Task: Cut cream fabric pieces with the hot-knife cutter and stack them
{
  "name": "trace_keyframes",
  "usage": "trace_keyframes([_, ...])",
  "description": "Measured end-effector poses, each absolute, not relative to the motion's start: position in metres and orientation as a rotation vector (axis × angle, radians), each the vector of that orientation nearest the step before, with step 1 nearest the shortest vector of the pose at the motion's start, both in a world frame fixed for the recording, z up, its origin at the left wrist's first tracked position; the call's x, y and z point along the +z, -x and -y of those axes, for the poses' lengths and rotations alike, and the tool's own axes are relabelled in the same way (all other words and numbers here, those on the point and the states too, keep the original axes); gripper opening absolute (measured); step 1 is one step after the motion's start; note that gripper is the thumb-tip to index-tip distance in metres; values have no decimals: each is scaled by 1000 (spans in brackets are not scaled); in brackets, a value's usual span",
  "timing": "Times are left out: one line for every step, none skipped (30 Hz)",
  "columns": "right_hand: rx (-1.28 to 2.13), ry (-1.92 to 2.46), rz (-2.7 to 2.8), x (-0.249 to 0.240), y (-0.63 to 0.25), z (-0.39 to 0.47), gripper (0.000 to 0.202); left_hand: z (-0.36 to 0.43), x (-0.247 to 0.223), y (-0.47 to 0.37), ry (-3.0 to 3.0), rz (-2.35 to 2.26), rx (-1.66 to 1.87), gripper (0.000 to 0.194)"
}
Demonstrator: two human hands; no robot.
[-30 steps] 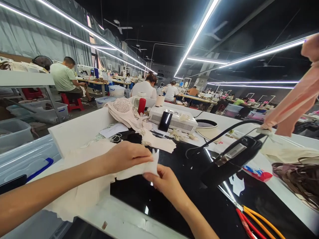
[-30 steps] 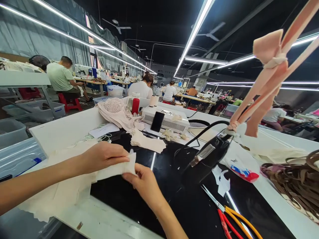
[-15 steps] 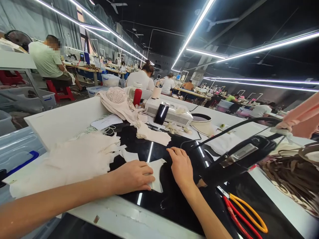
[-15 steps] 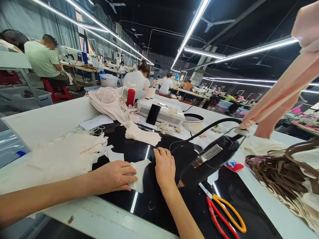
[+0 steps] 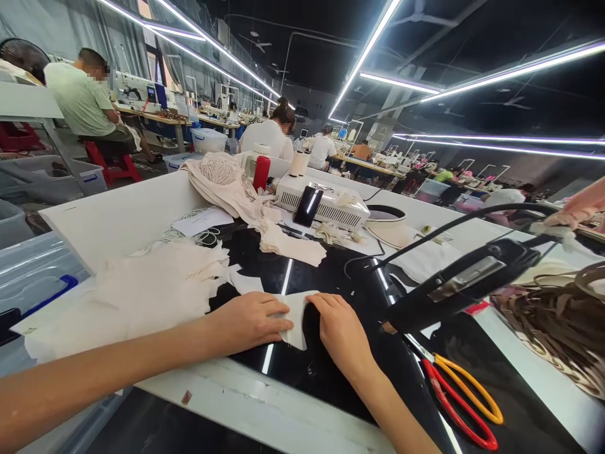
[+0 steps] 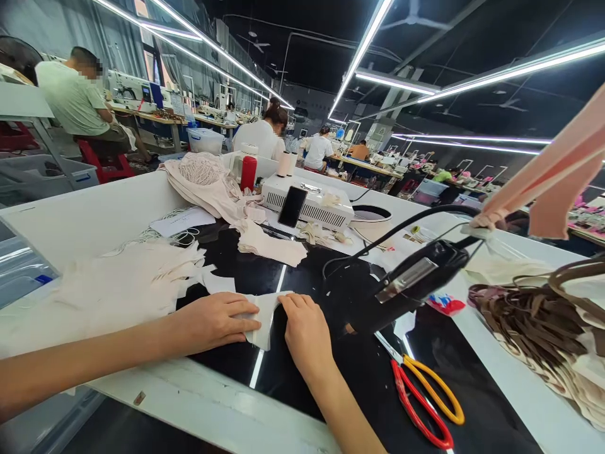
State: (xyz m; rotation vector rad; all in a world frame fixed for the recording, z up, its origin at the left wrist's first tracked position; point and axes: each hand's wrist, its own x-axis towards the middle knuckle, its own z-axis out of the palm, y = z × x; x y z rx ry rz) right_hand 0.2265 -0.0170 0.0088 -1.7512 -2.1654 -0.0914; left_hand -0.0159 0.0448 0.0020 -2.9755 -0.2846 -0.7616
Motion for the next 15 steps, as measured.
trace_keyframes([-97,1752,2172,9,-226,18,54,-45,3,18,2970,300,-757,24])
trace_keyframes([-101,1747,2179,9,-225,20,54,-46,3,20,2964,318,-755,24])
trace_keyframes([-106,1737,2187,8,-223,22,55,-46,3,23,2961,338,-752,25])
trace_keyframes([-110,1722,2194,8,-221,24,55,-47,3,26,2959,359,-749,25])
trace_keyframes([-115,1704,2199,7,-218,27,56,-47,3,29,2958,374,-747,25])
trace_keyframes([-120,1683,2205,6,-215,29,57,-47,4,32,2959,383,-742,25])
trace_keyframes([-125,1662,2211,6,-212,30,58,-46,4,35,2962,384,-735,25])
trace_keyframes([-131,1641,2219,5,-209,32,58,-46,5,37,2966,384,-725,25])
trace_keyframes([-139,1621,2227,4,-207,33,58,-46,6,39,2972,385,-714,24])
trace_keyframes([-149,1604,2237,3,-205,33,57,-45,8,41,2981,390,-698,23])
trace_keyframes([-160,1591,2246,3,-203,34,56,-45,9,43,2993,399,-676,21])
trace_keyframes([-174,1581,2254,2,-202,34,55,-44,11,44,3004,413,-651,19])
trace_keyframes([-189,1575,2260,1,-201,35,54,-44,13,46,3013,429,-627,17])
trace_keyframes([-206,1571,2264,0,-200,35,54,-43,15,47,3021,445,-602,17])
trace_keyframes([-225,1570,2267,0,-200,35,54,-43,16,48,3023,452,-584,19])
